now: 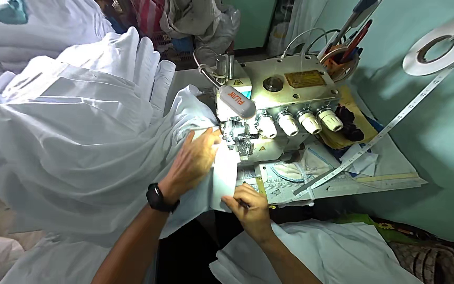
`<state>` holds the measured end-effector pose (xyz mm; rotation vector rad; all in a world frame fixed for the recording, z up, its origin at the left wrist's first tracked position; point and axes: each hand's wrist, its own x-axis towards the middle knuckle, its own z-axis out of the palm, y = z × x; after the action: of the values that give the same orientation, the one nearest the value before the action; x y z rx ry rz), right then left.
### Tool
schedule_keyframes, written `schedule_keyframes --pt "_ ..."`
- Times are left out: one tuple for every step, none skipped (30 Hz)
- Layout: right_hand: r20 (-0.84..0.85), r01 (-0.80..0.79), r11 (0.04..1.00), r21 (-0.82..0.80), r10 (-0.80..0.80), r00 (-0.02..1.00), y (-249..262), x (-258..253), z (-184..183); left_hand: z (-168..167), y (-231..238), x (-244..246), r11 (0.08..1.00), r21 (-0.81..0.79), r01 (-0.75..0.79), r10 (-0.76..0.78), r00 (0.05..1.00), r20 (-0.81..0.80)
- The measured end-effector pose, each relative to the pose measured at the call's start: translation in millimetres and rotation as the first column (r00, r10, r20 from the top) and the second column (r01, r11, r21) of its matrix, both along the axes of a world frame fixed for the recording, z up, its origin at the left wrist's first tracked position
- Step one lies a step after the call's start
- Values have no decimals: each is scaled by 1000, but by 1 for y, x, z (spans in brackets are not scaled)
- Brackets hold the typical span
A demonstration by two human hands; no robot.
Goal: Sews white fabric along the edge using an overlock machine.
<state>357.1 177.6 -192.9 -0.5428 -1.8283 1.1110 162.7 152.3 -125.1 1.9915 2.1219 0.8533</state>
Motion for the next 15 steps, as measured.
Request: schedule_keyframes --pt "-14 -14 998 -63 13 1000 2 -3 2 1 1 -6 1000 -5 -17 17 1000 11" --pt "-39 -37 990 -137 32 999 5 -5 4 1 -1 -7 999 11 -44 44 999 7" --pt "-68 -61 976 -209 48 997 7 -6 6 0 -7 -3 996 60 -63 64 998 -8" --pt "-94 -88 957 -276 65 994 9 -5 10 -3 -15 7 989 138 -62 67 997 -31" --pt "-121 -119 931 -346 82 989 10 -3 16 -11 -26 20 972 231 -47 60 997 -49" --pt "-160 -151 897 -416 91 983 11 -2 22 -22 -38 35 955 294 -48 73 995 -75" --pt "-205 -178 861 -476 88 975 12 -1 28 -39 -51 48 942 327 -69 117 985 -129" --pt "-250 -197 832 -519 73 965 13 -2 36 -58 -63 53 935 337 -109 192 955 -225" --pt "-279 -200 819 -537 52 959 14 -2 43 -76 -77 47 920 352 -173 293 901 -322" --pt "-291 -187 824 -536 28 956 14 -3 47 -85 -92 35 887 390 -247 397 838 -374" --pt "-283 -161 837 -524 8 959 14 -4 48 -84 -108 19 846 439 -301 478 794 -377" --pt "-263 -130 847 -515 -12 965 15 -7 45 -71 -125 3 819 457 -347 537 745 -396" --pt "-230 -103 851 -515 -22 973 14 -11 40 -55 -140 -9 809 463 -362 564 699 -439" --pt "-185 -78 849 -523 -24 982 14 -15 32 -42 -152 -18 831 442 -337 541 674 -503" --pt "-135 -61 838 -542 -15 991 13 -18 22 -38 -160 -24 880 375 -291 464 696 -548"
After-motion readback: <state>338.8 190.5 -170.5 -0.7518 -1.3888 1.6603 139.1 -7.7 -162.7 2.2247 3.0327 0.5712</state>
